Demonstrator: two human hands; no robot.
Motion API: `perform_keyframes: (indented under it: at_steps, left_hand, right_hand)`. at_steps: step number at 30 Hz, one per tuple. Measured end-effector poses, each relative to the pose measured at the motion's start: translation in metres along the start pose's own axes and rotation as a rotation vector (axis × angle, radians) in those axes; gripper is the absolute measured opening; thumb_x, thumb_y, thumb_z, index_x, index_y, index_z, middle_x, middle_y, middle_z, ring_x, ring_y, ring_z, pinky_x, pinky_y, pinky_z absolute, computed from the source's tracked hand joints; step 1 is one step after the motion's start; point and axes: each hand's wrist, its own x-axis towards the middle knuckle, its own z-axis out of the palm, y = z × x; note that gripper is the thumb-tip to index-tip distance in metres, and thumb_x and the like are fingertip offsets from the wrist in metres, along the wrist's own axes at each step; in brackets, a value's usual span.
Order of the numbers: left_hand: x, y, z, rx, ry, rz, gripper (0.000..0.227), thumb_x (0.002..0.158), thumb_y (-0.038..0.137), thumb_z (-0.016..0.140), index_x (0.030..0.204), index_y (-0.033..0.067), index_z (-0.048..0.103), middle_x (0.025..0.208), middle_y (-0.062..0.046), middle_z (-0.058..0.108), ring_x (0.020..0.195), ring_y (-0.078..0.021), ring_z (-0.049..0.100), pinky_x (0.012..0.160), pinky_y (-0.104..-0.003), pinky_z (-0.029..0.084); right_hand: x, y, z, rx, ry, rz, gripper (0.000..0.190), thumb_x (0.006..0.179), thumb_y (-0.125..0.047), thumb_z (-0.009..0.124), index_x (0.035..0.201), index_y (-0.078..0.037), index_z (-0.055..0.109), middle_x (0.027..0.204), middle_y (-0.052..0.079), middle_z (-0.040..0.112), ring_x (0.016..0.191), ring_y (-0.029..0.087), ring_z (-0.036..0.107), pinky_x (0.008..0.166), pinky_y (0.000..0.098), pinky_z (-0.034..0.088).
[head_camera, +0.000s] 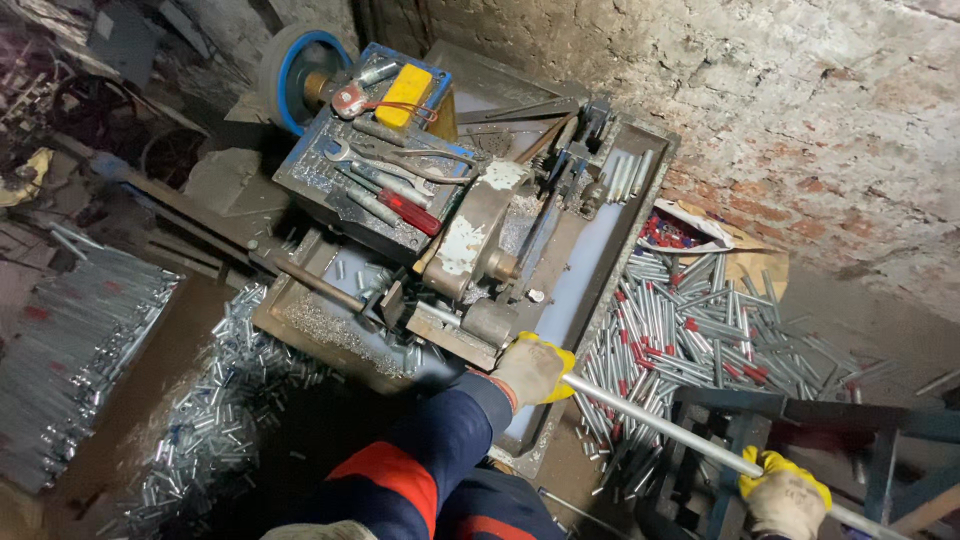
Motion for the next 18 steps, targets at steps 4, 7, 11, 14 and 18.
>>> perform_keyframes:
  at_steps: [4,7,11,14,18]
  left_hand:
    - [-0.001,-0.001,-0.005,-0.05,-0.03,-0.015,0.031,0.095,0.052,0.056,0.105,0.0244,0.066,0.095,0.001,0.075,0.086,-0.032,0.073,0.09,-0.046,0.046]
    - [-0.002,0.0,-0.005,0.007,-0.031,-0.018,0.035,0.098,0.055,0.052,0.105,0.0245,0.066,0.095,0.0,0.075,0.086,-0.0288,0.073,0.086,-0.046,0.047]
    - [0.003,0.004,0.004,0.022,-0.018,0.014,0.034,0.097,0.054,0.052,0.104,0.0242,0.067,0.097,0.0,0.076,0.085,-0.0297,0.074,0.082,-0.047,0.047]
    - [-0.002,-0.003,-0.006,0.041,0.0,0.005,0.032,0.098,0.051,0.051,0.104,0.0243,0.067,0.096,0.0,0.077,0.085,-0.0288,0.075,0.083,-0.047,0.047]
    - [0.012,-0.006,0.018,0.039,0.046,0.024,0.033,0.095,0.057,0.055,0.101,0.025,0.064,0.092,0.001,0.075,0.084,-0.0295,0.073,0.084,-0.049,0.047]
  right_hand:
    - [0.038,0.005,-0.024,0.126,-0.387,-0.108,0.052,0.089,-0.068,0.053,0.114,-0.034,0.083,0.124,0.003,0.083,0.122,0.026,0.076,0.109,0.036,0.057]
    - [0.059,0.009,0.009,0.021,-0.561,-0.39,0.05,0.076,-0.058,0.086,0.108,-0.019,0.08,0.112,0.007,0.085,0.113,0.025,0.08,0.096,0.0347,0.06]
    - [0.014,0.002,-0.008,0.108,-0.25,-0.2,0.045,0.086,-0.067,0.058,0.112,-0.036,0.079,0.11,0.0,0.084,0.113,0.023,0.078,0.102,0.0357,0.06]
    - [0.014,-0.017,-0.043,0.115,-0.28,-0.151,0.044,0.087,-0.06,0.057,0.116,-0.035,0.079,0.114,0.002,0.083,0.116,0.024,0.078,0.103,0.0365,0.06]
    - [0.012,-0.014,-0.059,0.119,-0.391,-0.195,0.048,0.083,-0.058,0.065,0.116,-0.026,0.079,0.121,0.006,0.083,0.121,0.026,0.076,0.106,0.0378,0.058]
